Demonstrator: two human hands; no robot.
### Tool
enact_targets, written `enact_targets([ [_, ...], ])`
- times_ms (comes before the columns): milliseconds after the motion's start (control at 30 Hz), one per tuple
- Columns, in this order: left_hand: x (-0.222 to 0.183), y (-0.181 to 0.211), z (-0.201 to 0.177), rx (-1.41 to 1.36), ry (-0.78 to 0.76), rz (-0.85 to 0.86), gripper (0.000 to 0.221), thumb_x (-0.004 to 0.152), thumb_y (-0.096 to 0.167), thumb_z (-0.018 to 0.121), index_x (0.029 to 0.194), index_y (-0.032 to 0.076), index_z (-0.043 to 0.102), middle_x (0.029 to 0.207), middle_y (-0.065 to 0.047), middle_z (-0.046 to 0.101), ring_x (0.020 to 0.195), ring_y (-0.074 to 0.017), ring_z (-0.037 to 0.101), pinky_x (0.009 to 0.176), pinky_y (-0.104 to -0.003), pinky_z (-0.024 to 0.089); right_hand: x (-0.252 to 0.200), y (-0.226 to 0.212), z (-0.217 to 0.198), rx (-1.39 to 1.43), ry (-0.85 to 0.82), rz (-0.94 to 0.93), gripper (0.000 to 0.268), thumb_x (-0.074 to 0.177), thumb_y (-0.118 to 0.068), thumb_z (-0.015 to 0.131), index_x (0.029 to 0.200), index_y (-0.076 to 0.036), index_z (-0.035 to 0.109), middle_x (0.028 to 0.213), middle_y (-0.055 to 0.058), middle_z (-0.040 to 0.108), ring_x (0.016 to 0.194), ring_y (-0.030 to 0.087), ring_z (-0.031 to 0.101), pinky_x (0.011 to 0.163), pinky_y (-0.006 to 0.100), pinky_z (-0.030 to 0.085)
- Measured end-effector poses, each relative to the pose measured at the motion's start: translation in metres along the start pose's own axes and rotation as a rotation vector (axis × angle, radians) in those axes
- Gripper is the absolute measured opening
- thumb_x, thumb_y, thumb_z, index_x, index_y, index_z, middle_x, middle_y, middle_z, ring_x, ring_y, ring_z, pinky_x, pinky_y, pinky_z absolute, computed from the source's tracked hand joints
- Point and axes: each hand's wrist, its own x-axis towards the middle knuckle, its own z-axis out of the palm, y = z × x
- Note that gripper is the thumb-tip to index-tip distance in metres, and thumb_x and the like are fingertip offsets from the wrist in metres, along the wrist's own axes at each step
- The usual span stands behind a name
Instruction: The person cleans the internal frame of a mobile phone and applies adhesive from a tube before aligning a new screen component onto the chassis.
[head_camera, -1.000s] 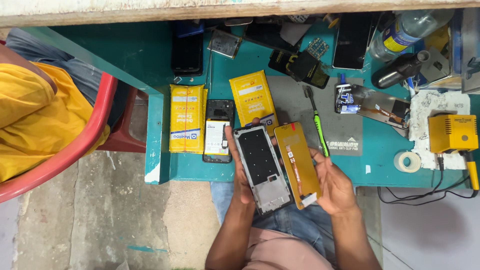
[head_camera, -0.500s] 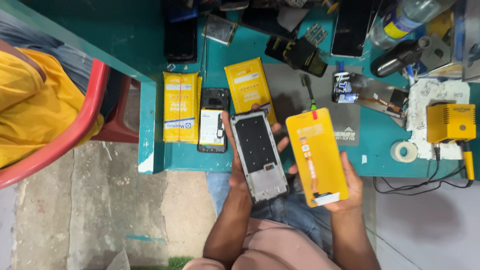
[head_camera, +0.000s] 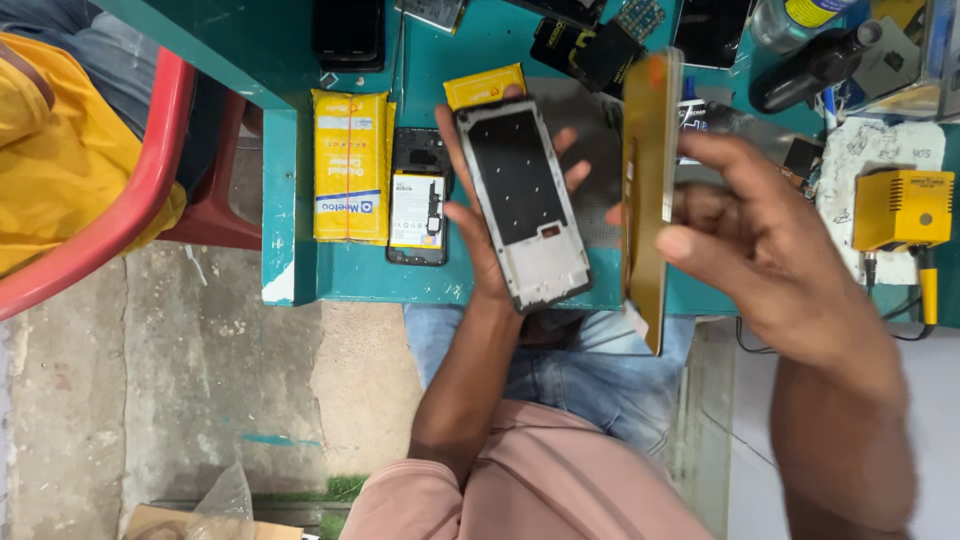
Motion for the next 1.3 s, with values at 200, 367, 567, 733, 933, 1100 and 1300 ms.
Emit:
enact_targets([
  [200, 0.006, 0.0, 0.014, 0.054, -0.017, 0.037, 0.107, 0.092, 0.071, 0.063, 0.172, 0.037, 0.0, 0.169, -0.011, 0.024, 0.135, -0.0351, 0.051, 0.109, -0.051, 0.053, 0.018, -0.059, 0.009, -0.593, -0.032, 0.209, 0.069, 0.088, -0.035, 0.074, 0.15, -0.018, 0.05, 0.11, 0.009, 0.078, 0.106, 0.019, 0.075, 0.091, 0.037, 0.058],
  [367, 0.014, 0.003, 0.011, 0.016, -0.078, 0.068, 0.103, 0.093, 0.071, 0.064, 0.168, 0.032, 0.005, 0.169, -0.012, 0.024, 0.137, -0.0362, 0.051, 0.109, -0.05, 0.053, 0.018, -0.069, 0.006, -0.743, -0.022, 0.26, 0.071, 0.084, -0.036, 0.081, 0.15, -0.024, 0.057, 0.113, 0.006, 0.077, 0.103, 0.016, 0.074, 0.09, 0.037, 0.057],
  [567, 0.014, 0.008, 0.01, -0.022, -0.112, 0.056, 0.102, 0.094, 0.064, 0.069, 0.168, 0.026, 0.01, 0.17, -0.008, 0.023, 0.141, -0.0341, 0.049, 0.113, -0.048, 0.051, -0.001, -0.047, -0.005, -0.577, -0.025, 0.011, 0.067, 0.085, -0.021, 0.077, 0.149, -0.012, 0.059, 0.12, 0.011, 0.072, 0.107, 0.019, 0.071, 0.098, 0.035, 0.058],
  [733, 0.009, 0.013, 0.016, -0.051, -0.146, 0.061, 0.092, 0.101, 0.05, 0.071, 0.168, 0.025, 0.012, 0.167, -0.014, 0.026, 0.14, -0.0334, 0.05, 0.113, -0.048, 0.051, -0.018, -0.024, -0.021, -0.242, -0.117, -0.041, 0.073, 0.086, -0.013, 0.071, 0.153, 0.003, 0.045, 0.133, 0.019, 0.066, 0.12, 0.026, 0.066, 0.096, 0.039, 0.056],
  [933, -0.013, 0.023, 0.016, -0.262, -0.091, -0.245, 0.09, 0.105, 0.039, 0.066, 0.165, -0.005, 0.016, 0.163, -0.029, 0.033, 0.139, -0.0357, 0.051, 0.115, -0.046, 0.05, -0.022, 0.039, -0.031, 0.333, -0.217, -0.134, 0.081, 0.101, -0.035, 0.068, 0.155, 0.016, 0.038, 0.136, 0.035, 0.062, 0.115, 0.038, 0.07, 0.098, 0.048, 0.06],
  [1100, -0.025, 0.038, 0.021, -0.126, -0.21, -0.258, 0.095, 0.097, 0.036, 0.072, 0.164, 0.001, 0.015, 0.156, -0.028, 0.039, 0.133, -0.04, 0.055, 0.102, -0.046, 0.057, -0.031, 0.093, -0.025, 0.749, -0.141, -0.071, 0.091, 0.096, -0.046, 0.073, 0.152, 0.017, 0.038, 0.133, 0.044, 0.056, 0.118, 0.048, 0.065, 0.096, 0.06, 0.058],
  [1300, -0.042, 0.06, 0.033, 0.243, -0.232, -0.248, 0.104, 0.093, 0.031, 0.076, 0.168, 0.007, 0.009, 0.16, -0.023, 0.036, 0.132, -0.0382, 0.055, 0.103, -0.04, 0.056, -0.031, 0.133, -0.014, 1.058, -0.167, -0.069, 0.09, 0.099, -0.046, 0.073, 0.157, 0.012, 0.035, 0.129, 0.042, 0.056, 0.115, 0.047, 0.065, 0.098, 0.063, 0.056],
])
